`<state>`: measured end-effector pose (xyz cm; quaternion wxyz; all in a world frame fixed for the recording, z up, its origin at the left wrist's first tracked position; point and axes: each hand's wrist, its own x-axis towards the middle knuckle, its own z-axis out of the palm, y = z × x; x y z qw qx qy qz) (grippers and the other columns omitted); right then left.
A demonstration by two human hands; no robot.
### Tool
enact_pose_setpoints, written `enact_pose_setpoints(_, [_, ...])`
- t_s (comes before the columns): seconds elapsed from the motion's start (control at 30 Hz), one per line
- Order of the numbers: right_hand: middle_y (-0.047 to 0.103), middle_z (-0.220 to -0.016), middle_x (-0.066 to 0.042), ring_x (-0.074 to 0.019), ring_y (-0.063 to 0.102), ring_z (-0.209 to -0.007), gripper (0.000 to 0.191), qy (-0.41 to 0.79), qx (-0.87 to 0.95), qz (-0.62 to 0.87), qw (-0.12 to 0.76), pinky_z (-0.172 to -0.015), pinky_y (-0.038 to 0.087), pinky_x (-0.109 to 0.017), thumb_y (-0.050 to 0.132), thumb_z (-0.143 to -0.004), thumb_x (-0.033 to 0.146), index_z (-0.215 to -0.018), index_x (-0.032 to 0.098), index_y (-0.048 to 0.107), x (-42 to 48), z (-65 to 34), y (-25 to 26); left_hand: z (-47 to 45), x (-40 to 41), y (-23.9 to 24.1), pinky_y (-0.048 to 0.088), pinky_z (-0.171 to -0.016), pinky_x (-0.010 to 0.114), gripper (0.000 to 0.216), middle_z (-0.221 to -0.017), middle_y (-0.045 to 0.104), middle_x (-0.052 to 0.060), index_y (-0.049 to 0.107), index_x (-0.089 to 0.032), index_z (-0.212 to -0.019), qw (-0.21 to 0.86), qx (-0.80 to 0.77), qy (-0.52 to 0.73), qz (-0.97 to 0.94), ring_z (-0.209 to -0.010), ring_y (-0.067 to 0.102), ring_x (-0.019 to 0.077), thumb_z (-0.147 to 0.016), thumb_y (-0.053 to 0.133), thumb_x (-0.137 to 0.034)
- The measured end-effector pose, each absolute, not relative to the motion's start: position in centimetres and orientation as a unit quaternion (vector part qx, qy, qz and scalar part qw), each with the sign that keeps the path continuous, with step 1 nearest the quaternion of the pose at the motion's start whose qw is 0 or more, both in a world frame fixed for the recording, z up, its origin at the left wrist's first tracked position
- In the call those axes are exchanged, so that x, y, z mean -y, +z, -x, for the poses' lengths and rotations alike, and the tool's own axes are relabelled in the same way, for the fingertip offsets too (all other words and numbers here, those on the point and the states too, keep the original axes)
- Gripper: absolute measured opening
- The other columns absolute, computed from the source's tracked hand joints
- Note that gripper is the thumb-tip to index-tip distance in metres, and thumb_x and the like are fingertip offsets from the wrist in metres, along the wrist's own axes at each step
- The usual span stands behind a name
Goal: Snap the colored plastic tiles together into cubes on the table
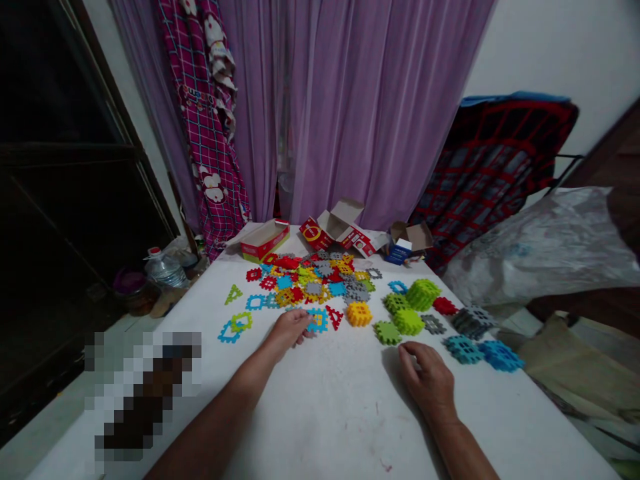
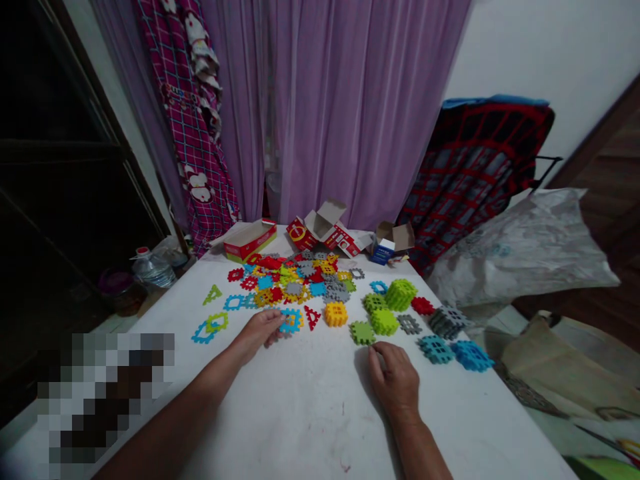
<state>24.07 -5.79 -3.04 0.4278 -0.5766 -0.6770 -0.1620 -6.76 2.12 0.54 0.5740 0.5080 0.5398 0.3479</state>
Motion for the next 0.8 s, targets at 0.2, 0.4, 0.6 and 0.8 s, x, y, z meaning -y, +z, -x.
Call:
enact_pose_setpoints(0.2, [0.072, -0.084, -0.007, -0.0184, 0.067, -0.078, 0.024, -0.084, 0.708, 0.578, 0.397, -0.071, 0.053, -0.030, 0.048, -0.091, 0.033, -0.089, 0.021, 0.068, 5.5, -20.7, -3.5, 5.2, -1.5, -0.5, 0.038, -0.051, 0.018, 0.048, -0.071, 0.067, 0.000, 0.058, -0.017, -0.092, 0.672, -0.483, 0.342, -0.444, -0.059, 0.060, 0.0091, -0.062, 0.077, -0.049])
enact_pose_setpoints(0.4, [0.072, -0.084, -0.006, -0.0177, 0.067, -0.074, 0.024, 0.011, 0.714, 0.570, 0.406, -0.070, 0.054, -0.030, 0.051, -0.088, 0.029, -0.103, 0.020, 0.068, 4.8, -17.9, -3.5, 5.5, -1.0, -0.4, 0.044, -0.058, 0.022, 0.058, -0.083, 0.070, 0.003, 0.057, -0.016, -0.104, 0.692, -0.463, 0.324, -0.450, -0.066, 0.063, 0.0109, -0.060, 0.081, -0.047])
enact_pose_setpoints(0.6, [0.071, -0.085, -0.005, -0.0159, 0.066, -0.075, 0.027, 0.078, 0.729, 0.542, 0.410, -0.073, 0.054, -0.028, 0.053, -0.088, 0.027, -0.111, 0.020, 0.065, 4.3, -16.0, -3.0, 5.3, -0.9, -0.3, 0.044, -0.058, 0.022, 0.060, -0.080, 0.069, 0.002, 0.057, -0.016, -0.110, 0.689, -0.464, 0.312, -0.461, -0.066, 0.063, 0.0112, -0.064, 0.081, -0.045])
enact_pose_setpoints(0.8, [0.070, -0.086, -0.005, -0.0151, 0.065, -0.073, 0.032, 0.101, 0.730, 0.538, 0.410, -0.072, 0.054, -0.028, 0.053, -0.087, 0.029, -0.115, 0.019, 0.064, 4.3, -15.6, -2.8, 5.3, -0.9, -0.2, 0.044, -0.058, 0.023, 0.066, -0.081, 0.068, 0.002, 0.055, -0.017, -0.120, 0.684, -0.462, 0.314, -0.469, -0.066, 0.062, 0.0114, -0.065, 0.079, -0.045])
